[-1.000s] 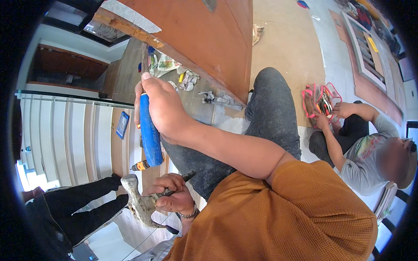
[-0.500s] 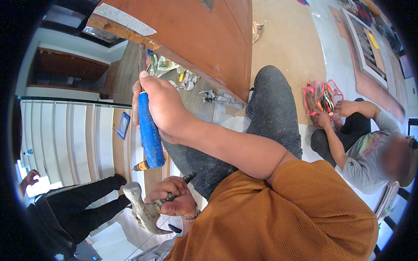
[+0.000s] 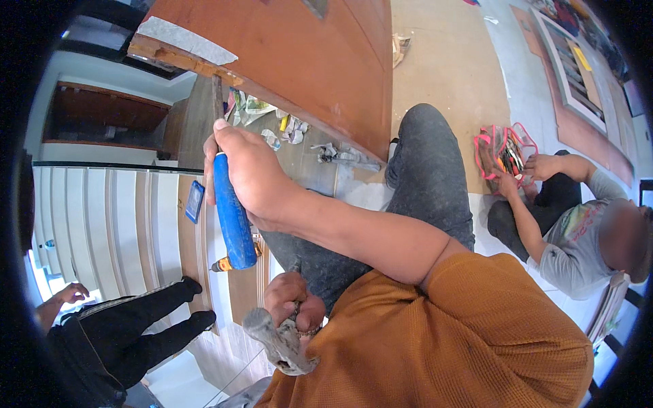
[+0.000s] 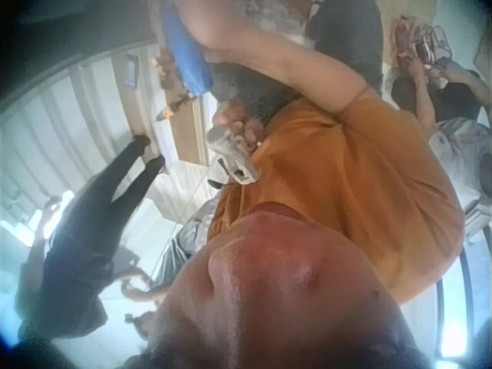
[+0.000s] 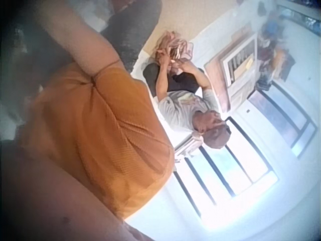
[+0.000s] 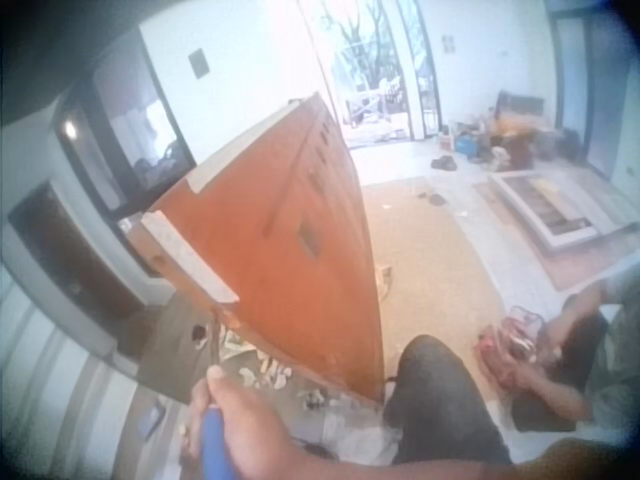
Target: The person uses a chisel and a hammer to carve a recess into the edge of a wooden door, repeatedly striking the chisel with the hammer to remove wood.
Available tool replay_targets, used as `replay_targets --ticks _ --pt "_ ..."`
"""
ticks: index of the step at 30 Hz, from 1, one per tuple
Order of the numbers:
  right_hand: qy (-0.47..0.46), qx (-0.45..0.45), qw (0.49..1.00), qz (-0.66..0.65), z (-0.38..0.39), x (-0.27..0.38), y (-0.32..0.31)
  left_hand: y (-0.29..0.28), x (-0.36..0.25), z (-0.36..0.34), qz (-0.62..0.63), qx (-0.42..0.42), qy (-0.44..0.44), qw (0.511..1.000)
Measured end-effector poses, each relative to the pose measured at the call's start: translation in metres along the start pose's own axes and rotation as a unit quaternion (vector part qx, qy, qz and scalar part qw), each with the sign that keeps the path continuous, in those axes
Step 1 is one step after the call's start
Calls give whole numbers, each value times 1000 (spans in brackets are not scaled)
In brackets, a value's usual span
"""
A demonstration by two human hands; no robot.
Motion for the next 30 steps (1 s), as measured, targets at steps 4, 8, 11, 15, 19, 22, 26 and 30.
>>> replay_targets --ticks 4,8,11,15,19,22,26,30 --pt "-17 13 1000 7 -4 2 -5 6 7 -2 -192 -28 124 973" --pt "-9 5 1000 -6 -1 -2 -2 -5 0 8 -73 -10 161 984" --pt "2 0 1000 -20 -2 4 1 -9 28 30 635 -78 -208 740" --pt "2 7 1000 -12 -2 3 -3 -12 34 11 -16 -155 -110 982" --pt "8 10 1000 -20 0 1 -4 7 -15 6 -88 -86 152 981" --pt "-13 16 1000 -13 -1 2 -5 15 -10 -8 -80 -54 264 960" --pt "-6 9 1000 -16 -1 3 -5 -42 56 42 212 -161 -128 956" --pt "2 -7 1000 -9 -2 2 -1 -21 5 25 -79 -15 128 988"
Point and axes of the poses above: each hand's wrist, its own z-axis away from the middle knuckle, its own y-axis out of the palm, x = y × z, the point moved 5 cm from there along -z, towards the middle knuckle
